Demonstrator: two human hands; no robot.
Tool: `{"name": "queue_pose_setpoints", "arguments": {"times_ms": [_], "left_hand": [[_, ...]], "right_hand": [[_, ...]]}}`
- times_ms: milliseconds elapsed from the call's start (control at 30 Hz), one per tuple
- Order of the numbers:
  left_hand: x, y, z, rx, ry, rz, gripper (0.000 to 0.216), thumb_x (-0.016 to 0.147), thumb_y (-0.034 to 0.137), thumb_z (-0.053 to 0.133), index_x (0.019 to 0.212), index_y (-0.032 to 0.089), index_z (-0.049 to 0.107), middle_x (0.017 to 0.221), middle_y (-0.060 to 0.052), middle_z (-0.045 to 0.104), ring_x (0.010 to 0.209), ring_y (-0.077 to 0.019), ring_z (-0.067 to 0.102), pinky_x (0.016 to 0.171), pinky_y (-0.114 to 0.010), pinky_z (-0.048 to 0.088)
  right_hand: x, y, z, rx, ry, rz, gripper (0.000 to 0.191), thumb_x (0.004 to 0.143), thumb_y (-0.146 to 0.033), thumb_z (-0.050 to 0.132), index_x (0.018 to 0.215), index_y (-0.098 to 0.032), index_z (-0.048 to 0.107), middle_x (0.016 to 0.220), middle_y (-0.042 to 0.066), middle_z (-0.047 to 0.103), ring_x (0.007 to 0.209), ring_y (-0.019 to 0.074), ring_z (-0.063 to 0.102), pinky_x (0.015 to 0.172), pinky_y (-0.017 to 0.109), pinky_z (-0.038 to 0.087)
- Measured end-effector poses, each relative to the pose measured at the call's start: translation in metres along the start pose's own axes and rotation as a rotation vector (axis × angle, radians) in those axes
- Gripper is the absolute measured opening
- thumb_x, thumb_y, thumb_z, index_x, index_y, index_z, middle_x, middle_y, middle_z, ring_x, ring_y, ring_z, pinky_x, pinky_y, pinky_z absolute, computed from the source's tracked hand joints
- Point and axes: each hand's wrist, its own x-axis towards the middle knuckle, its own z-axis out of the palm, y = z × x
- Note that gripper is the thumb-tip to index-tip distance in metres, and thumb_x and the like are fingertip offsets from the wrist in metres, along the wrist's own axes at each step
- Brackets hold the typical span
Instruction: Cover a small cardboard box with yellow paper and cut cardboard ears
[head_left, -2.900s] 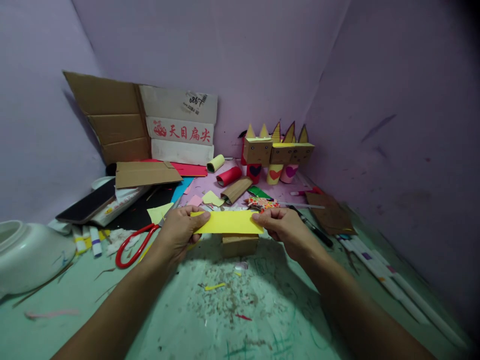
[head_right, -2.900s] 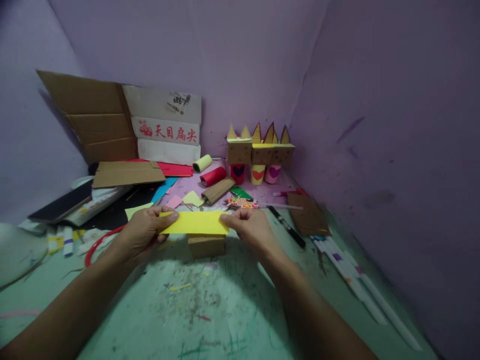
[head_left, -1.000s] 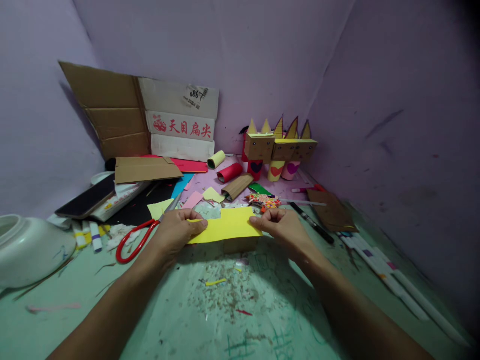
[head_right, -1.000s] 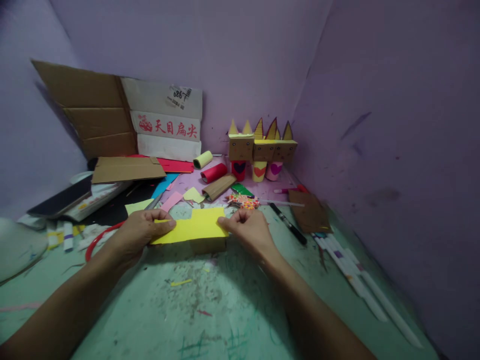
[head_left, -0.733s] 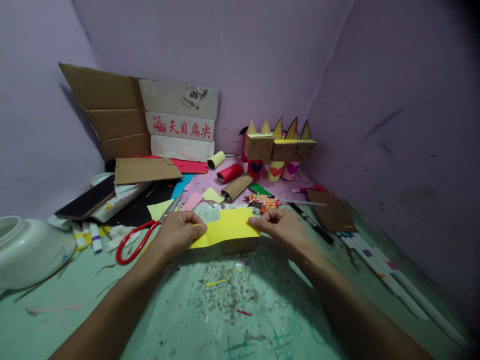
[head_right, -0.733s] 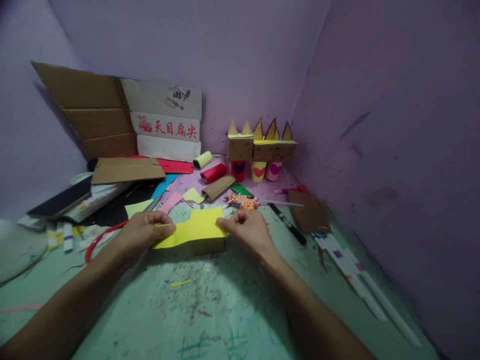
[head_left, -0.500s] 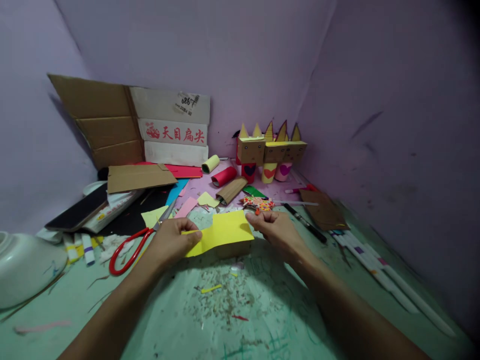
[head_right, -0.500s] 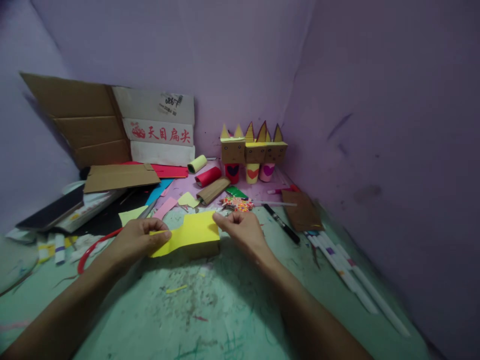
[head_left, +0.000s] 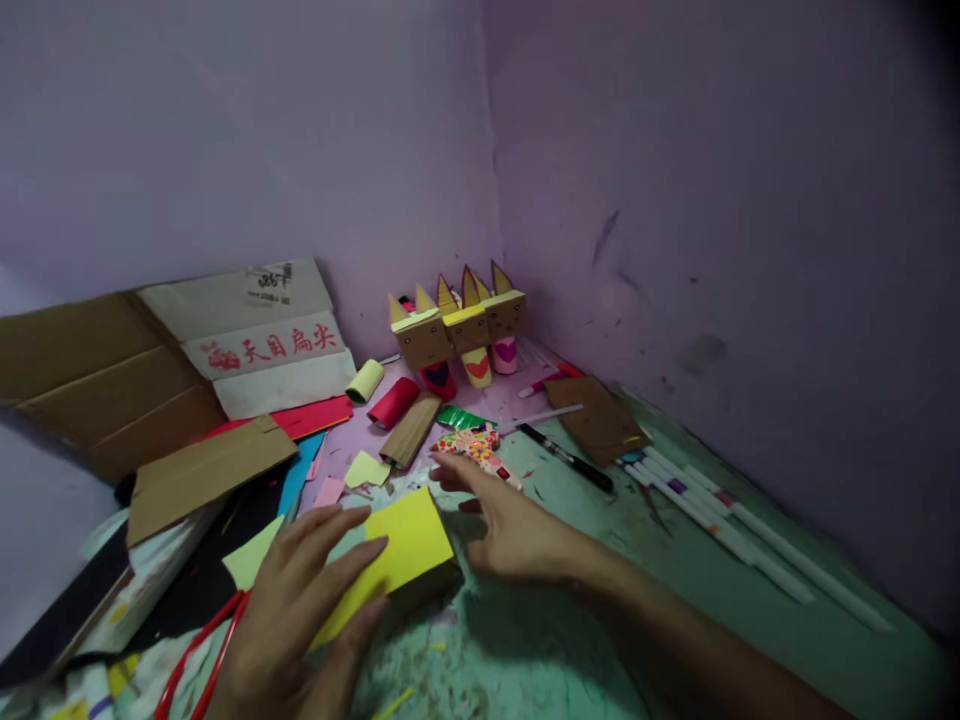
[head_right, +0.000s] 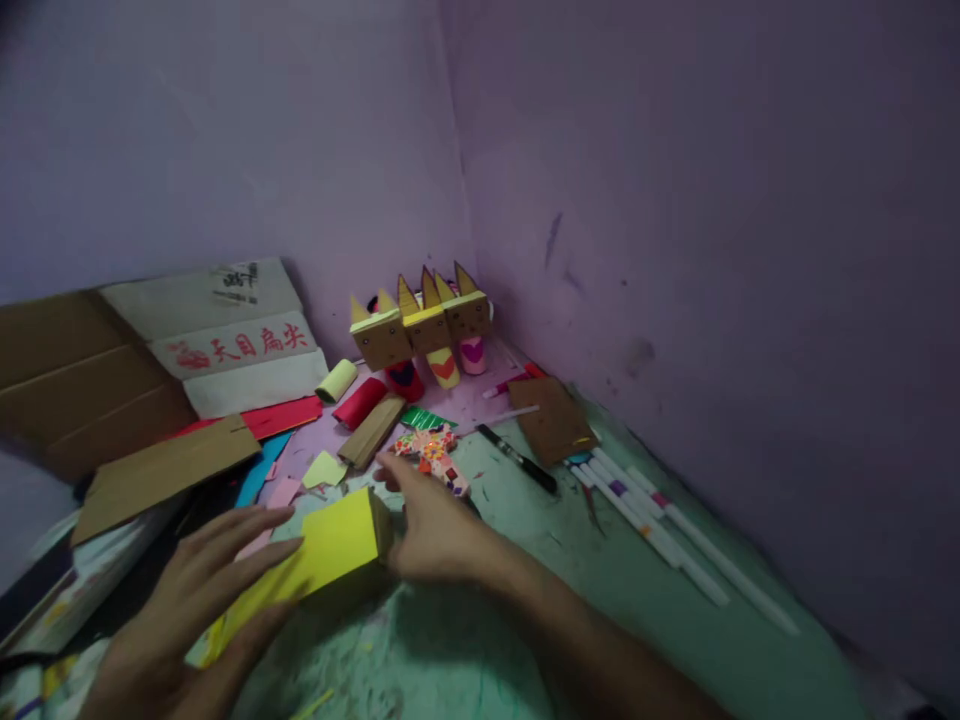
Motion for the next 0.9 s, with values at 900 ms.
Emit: {"name": "queue_pose_setpoints", "arguments": {"times_ms": [900], "left_hand": [[-0.033, -0.046, 0.070, -0.481, -0.219, -0.125, 0.088, 0.071, 0.077, 0.004, 0.141, 0.028, 0.023, 0.147, -0.007, 0.029, 0.133, -0.0316, 0.025, 0.109, -0.048, 0.014]], "right_hand": [[-0.012, -0.011, 0.035, -0.115, 0.114, -0.164, 0.063, 0.049, -0.007, 0.059, 0.111, -0.014, 0.048, 0.103, 0.007, 0.044, 0.096, 0.0190, 0.048, 0.085, 0.030, 0.046]]}}
